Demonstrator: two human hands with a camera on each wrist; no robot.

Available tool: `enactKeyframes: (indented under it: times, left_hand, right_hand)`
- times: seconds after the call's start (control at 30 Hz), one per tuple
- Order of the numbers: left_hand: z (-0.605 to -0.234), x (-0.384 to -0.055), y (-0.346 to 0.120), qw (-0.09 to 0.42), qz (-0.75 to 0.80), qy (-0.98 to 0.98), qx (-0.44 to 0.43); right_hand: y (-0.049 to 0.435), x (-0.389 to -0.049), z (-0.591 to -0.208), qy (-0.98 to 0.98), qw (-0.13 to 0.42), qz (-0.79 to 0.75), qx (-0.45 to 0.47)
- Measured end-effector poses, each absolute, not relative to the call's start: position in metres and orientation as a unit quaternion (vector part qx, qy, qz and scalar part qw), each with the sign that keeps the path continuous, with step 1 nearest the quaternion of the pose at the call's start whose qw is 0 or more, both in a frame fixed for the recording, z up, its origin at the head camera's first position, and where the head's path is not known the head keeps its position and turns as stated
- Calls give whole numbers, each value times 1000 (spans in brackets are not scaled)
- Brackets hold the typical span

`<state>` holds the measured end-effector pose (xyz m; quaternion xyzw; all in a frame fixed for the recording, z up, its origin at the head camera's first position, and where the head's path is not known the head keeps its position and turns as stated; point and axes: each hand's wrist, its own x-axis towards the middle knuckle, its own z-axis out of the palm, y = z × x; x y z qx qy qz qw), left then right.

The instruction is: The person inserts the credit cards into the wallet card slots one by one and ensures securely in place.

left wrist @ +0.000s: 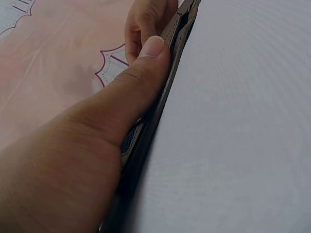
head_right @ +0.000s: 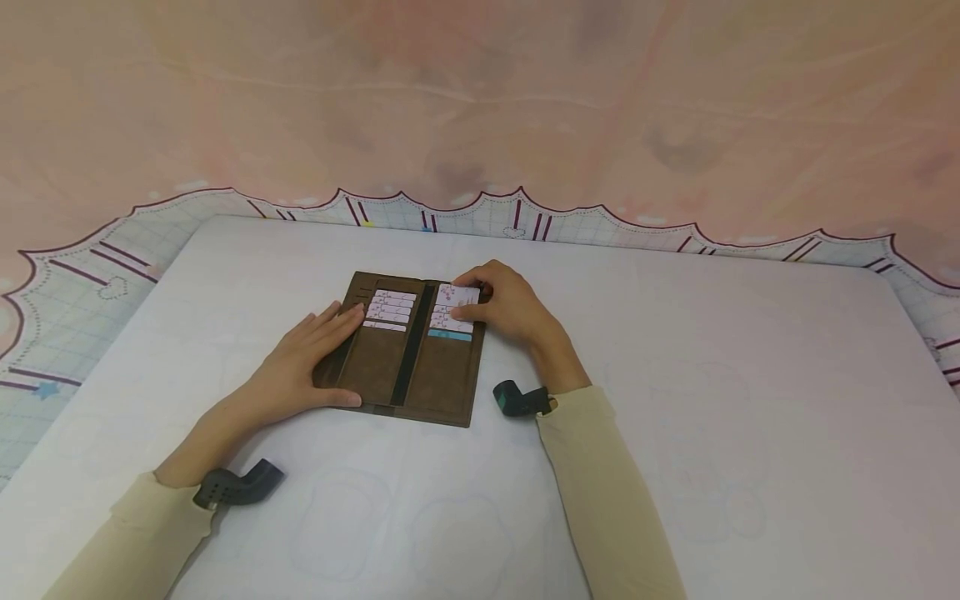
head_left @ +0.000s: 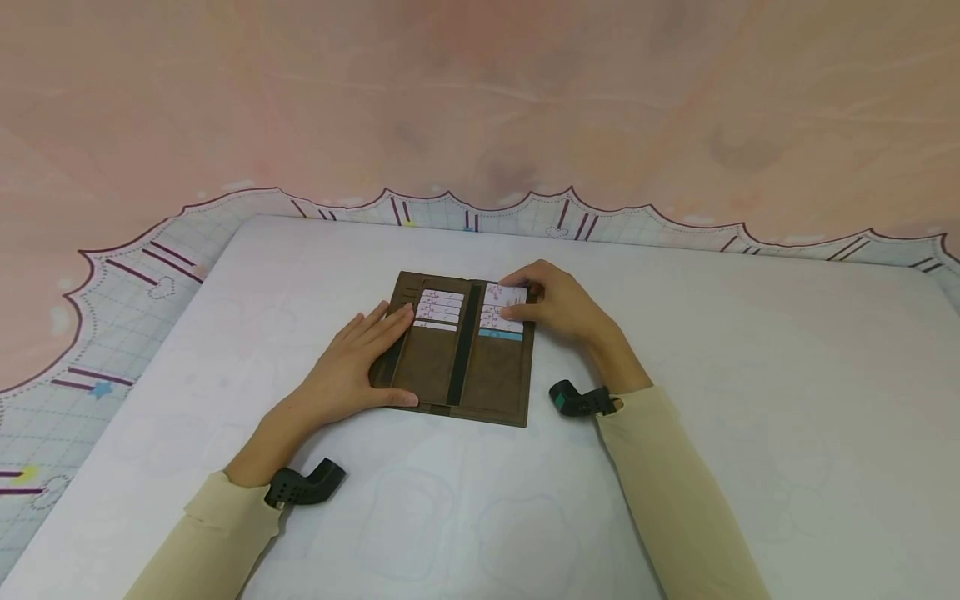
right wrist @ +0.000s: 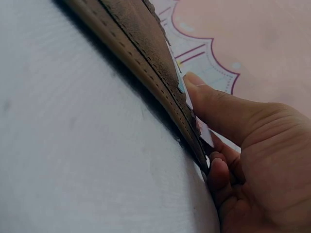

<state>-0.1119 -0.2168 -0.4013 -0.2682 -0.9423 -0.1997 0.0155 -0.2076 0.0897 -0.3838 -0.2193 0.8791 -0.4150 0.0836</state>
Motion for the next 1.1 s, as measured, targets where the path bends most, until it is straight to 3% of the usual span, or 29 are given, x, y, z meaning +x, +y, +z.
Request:
enactKeyframes:
  times: [1.1]
  left_hand:
    - [-398,-111,-215,11,-199,-944,-263]
  right_hand:
    - [92,-208,-385,869,85,-426,-235]
